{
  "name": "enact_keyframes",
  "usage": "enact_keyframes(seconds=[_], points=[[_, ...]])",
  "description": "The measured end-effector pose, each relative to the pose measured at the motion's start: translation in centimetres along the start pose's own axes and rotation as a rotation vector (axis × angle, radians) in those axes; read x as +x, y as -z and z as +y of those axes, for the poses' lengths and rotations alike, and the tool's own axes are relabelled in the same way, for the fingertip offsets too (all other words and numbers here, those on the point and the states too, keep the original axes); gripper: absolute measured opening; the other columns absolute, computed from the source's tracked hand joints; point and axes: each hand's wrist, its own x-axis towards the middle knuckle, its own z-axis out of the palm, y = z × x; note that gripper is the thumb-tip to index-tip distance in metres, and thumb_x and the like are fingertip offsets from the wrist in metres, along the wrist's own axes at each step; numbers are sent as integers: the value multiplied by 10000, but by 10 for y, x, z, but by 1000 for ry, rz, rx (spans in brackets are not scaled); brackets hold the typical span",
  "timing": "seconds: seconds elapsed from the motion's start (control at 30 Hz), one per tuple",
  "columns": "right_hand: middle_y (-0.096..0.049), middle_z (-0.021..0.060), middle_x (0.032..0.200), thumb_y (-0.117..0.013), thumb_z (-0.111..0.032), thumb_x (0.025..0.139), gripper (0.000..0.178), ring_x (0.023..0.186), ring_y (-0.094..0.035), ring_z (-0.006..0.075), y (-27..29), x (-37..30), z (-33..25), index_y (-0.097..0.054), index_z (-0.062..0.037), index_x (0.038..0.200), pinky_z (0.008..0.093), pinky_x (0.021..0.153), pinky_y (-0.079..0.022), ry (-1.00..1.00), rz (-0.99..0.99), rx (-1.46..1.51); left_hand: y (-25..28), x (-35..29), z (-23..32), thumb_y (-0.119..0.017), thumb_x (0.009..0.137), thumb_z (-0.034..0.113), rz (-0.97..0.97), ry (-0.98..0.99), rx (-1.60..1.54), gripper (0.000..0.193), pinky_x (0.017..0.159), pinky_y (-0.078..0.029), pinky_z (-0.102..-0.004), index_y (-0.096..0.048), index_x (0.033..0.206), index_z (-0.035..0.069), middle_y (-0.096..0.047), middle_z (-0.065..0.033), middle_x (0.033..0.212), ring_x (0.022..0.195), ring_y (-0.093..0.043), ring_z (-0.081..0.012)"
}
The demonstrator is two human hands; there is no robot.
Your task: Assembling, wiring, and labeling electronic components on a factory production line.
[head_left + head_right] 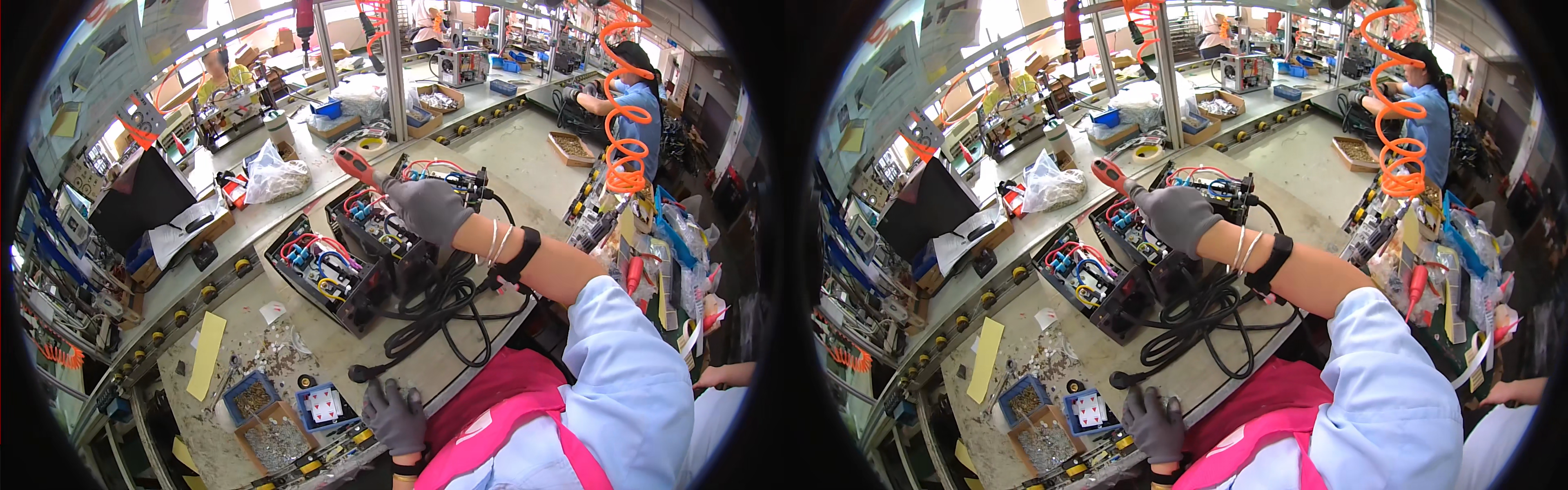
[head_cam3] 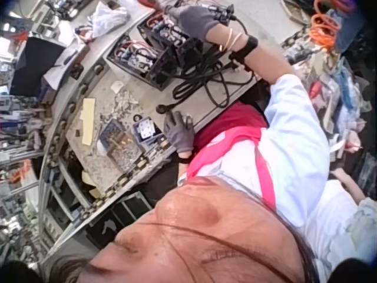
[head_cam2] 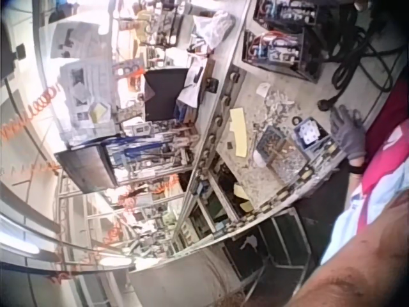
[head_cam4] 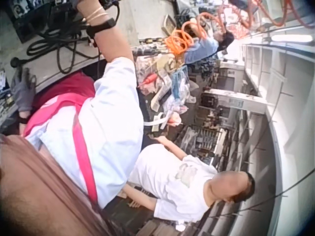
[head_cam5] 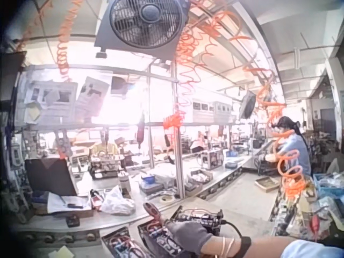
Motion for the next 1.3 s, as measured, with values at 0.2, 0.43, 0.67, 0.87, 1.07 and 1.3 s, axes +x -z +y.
enact_keyframes(seconds=[0.2,0.43,0.67,0.87,1.07,1.3], points=[[-666,193,837,-489,-153,913,364,796,-660,363,5,5,-1,-522,-117,1274,441,698,-506,12,-54,75,-1,-1,-1,-681,774,305,2,-1,-1,379,969,-367,-506,-613,1081,92,-522,-202,1280,1140,-478,-432],[-667,201,868,-476,-99,890,440,814,-663,359,-8,13,0,-506,-145,1326,453,722,-504,-2,-88,105,-1,-1,-1,-683,767,310,-14,14,0,392,980,-366,-499,-615,1085,91,-520,-199,1292,1157,-471,-428],[-670,196,858,-497,-131,887,372,805,-668,345,-15,18,5,-564,-124,1253,450,722,-509,-48,-32,130,1,-2,-2,-649,806,358,-37,6,25,414,967,-367,-510,-596,1123,97,-505,-181,1299,1162,-472,-400],[-646,170,712,-520,-192,903,363,676,-646,353,-11,13,2,-557,-119,1257,471,652,-500,3,-4,96,1,0,0,-642,810,362,-24,-3,17,405,963,-368,-505,-598,1115,98,-514,-175,1280,1156,-477,-389],[-638,146,718,-523,-158,905,465,617,-642,316,-12,7,-55,-475,-119,1366,430,537,-496,235,293,257,3,0,-3,-682,776,325,-12,-21,-32,403,978,-360,-495,-616,1094,86,-522,-205,1277,1163,-478,-402],[-661,178,835,-450,-138,933,412,781,-678,343,-6,12,-83,-466,-106,1343,438,644,-523,233,-304,147,2,0,-3,-691,768,326,-5,-16,-9,413,978,-365,-493,-617,1094,83,-531,-209,1266,1161,-485,-401]])
